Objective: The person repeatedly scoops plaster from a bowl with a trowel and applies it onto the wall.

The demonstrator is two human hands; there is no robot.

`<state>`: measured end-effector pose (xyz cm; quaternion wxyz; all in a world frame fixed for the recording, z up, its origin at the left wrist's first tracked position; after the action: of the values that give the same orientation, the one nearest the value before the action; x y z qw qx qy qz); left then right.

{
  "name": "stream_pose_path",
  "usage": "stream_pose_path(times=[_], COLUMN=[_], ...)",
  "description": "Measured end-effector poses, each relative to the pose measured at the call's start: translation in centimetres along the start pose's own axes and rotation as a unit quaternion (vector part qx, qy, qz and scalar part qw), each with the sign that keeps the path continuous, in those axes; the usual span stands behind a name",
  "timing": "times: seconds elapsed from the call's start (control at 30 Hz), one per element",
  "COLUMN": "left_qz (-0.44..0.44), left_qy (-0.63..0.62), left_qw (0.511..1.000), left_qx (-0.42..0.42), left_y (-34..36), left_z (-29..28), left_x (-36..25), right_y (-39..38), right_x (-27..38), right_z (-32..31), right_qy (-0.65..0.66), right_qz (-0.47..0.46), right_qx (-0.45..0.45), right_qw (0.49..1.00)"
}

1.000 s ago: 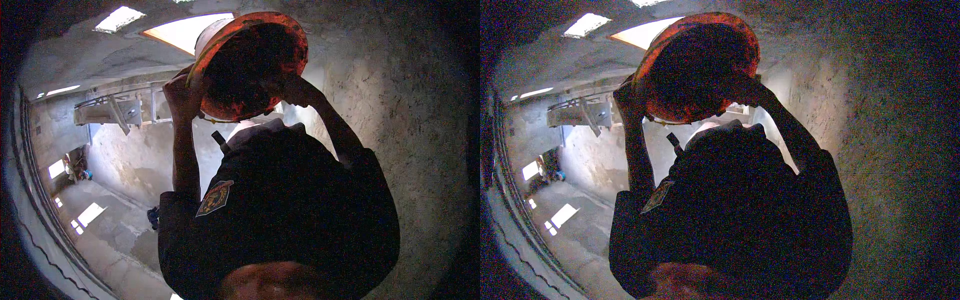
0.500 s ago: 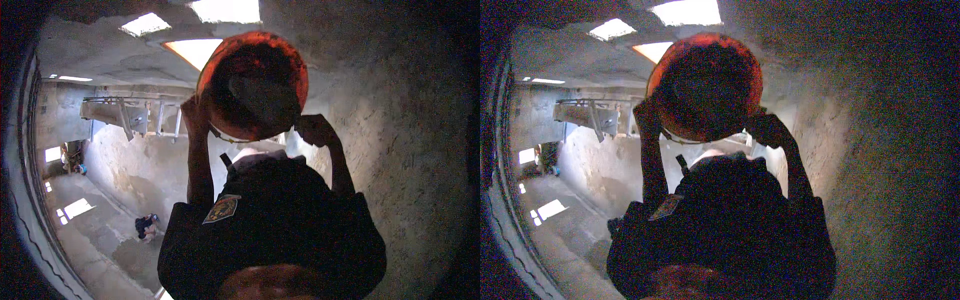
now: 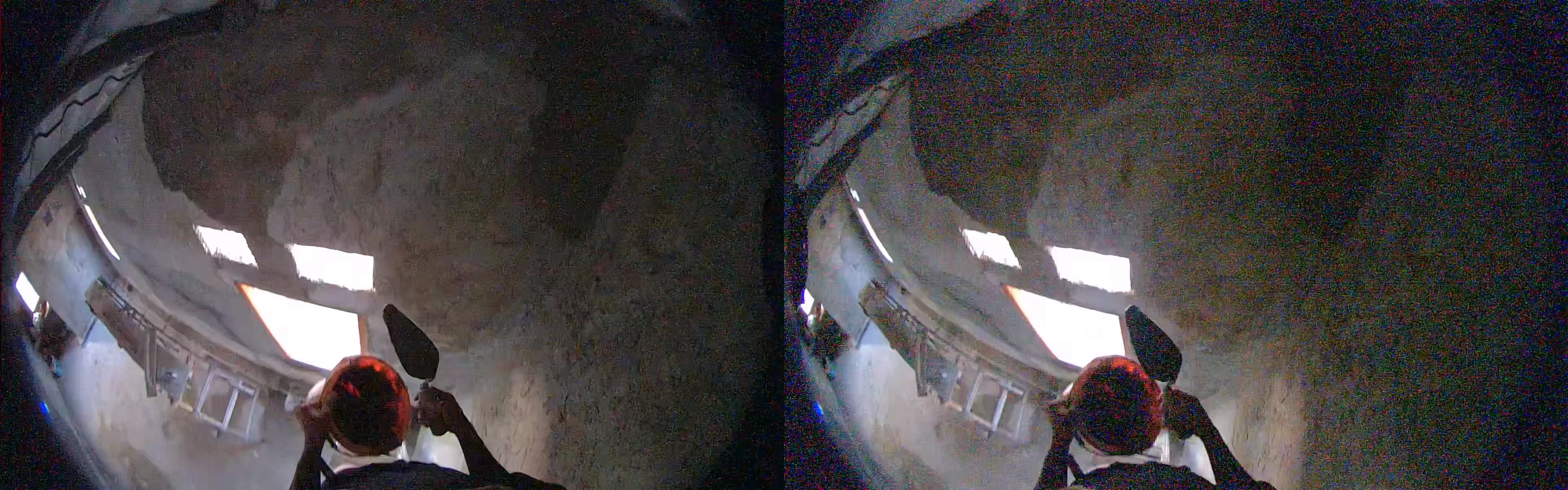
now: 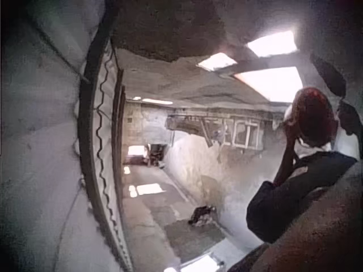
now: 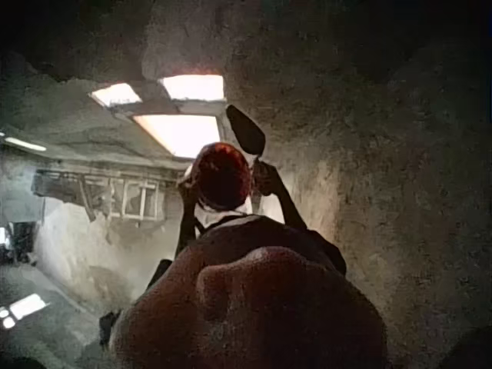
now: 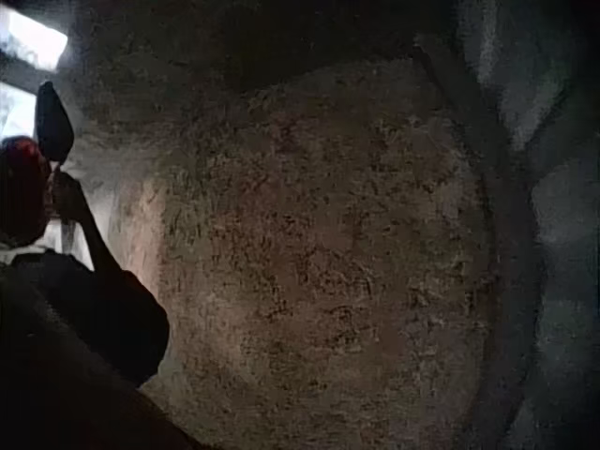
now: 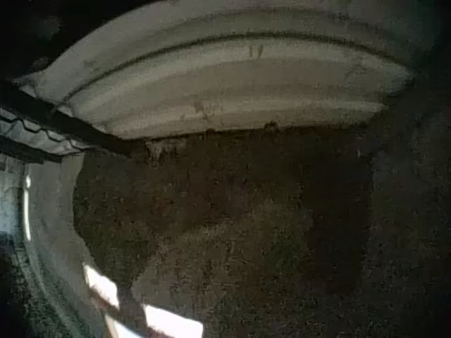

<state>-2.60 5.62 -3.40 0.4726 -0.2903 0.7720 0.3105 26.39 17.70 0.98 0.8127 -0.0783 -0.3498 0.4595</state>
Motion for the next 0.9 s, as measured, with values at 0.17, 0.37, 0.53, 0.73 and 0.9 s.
stream_pose_path(times=[0.17,0.37,0.53,0.73,0.9], left_qz=[-0.027,-0.123,-0.032,-0.123,-0.102], left_qy=[0.094,-0.081,0.006,-0.053,-0.02], left_qw=[0.991,0.987,0.999,0.991,0.992], left_qx=[0.092,0.067,0.036,-0.008,-0.067], left_y=[0.6,0.8,0.7,0.0,-0.5], left_z=[0.1,-2.1,-0.5,-3.1,-5.2], left_x=[-6.4,-15.3,-7.6,-9.2,-10.1], right_y=[-1.1,-0.1,1.0,-4.4,-5.0], right_x=[6.9,13.7,25.1,34.2,41.0], right_z=[3.3,7.0,6.5,17.7,22.0], right_qy=[-0.45,-0.103,-0.233,-0.27,-0.437], right_qz=[-0.304,-0.302,-0.532,-0.609,-0.667], right_qx=[-0.104,-0.141,-0.182,-0.132,-0.342], right_qw=[0.833,0.937,0.793,0.734,0.498])
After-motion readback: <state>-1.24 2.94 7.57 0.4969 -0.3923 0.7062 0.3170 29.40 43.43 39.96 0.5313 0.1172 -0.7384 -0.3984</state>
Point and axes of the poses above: each hand's wrist, its own y-axis towards the middle knuckle, its own z-axis out of the palm, x = y × z, the point moved 6 cm from there along y, towards the middle knuckle, and after that the axes turned 8 degrees about -x, right-handed, at the moved point
